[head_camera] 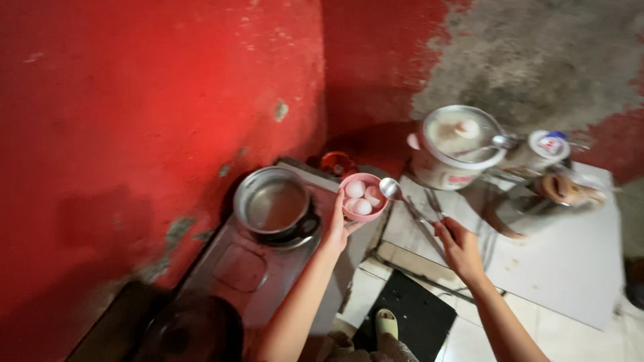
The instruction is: The person sweeps debris on the floor with a broom, moves to a stove to transfer boiled eggs from a pot into a bowl using a spoon, and then continues sweeping the kitchen floor.
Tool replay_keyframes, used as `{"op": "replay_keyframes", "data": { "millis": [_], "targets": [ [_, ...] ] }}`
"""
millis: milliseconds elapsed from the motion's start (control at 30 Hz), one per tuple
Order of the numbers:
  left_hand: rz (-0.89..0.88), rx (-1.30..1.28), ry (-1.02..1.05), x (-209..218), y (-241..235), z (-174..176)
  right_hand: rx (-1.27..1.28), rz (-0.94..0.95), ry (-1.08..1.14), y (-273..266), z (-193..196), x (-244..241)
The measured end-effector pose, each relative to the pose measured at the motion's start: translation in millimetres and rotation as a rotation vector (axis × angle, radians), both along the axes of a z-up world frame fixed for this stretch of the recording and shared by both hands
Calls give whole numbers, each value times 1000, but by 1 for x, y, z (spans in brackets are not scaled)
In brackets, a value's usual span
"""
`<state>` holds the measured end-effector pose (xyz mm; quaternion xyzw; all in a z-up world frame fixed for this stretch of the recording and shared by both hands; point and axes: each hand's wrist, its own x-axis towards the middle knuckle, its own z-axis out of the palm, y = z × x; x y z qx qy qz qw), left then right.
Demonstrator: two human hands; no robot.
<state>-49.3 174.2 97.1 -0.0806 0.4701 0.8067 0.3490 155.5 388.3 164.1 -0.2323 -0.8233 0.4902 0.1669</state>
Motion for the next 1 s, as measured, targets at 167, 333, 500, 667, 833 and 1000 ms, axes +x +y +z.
{"op": "replay_keyframes", "data": {
  "millis": [167, 333, 500, 667, 833, 1000],
  "targets": [
    [-114, -20, 21, 13, 53, -9, -18, -78, -59, 31, -2, 25],
    [-210, -7, 31, 26, 125, -18, 36, -116, 13, 102, -12, 54],
    [-319, 9, 44, 37, 212, -11, -42, -231, 78, 177, -11, 84],
    [-463, 31, 50, 64, 285, -10, -148, -392, 102, 204, -7, 125],
    [-686, -19, 83, 89, 360, -12, -70, -617, 142, 215, -7, 173],
    [-916, -6, 65, 148, 428, -7, -144, -872, 169, 214, -9, 244]
  ]
}}
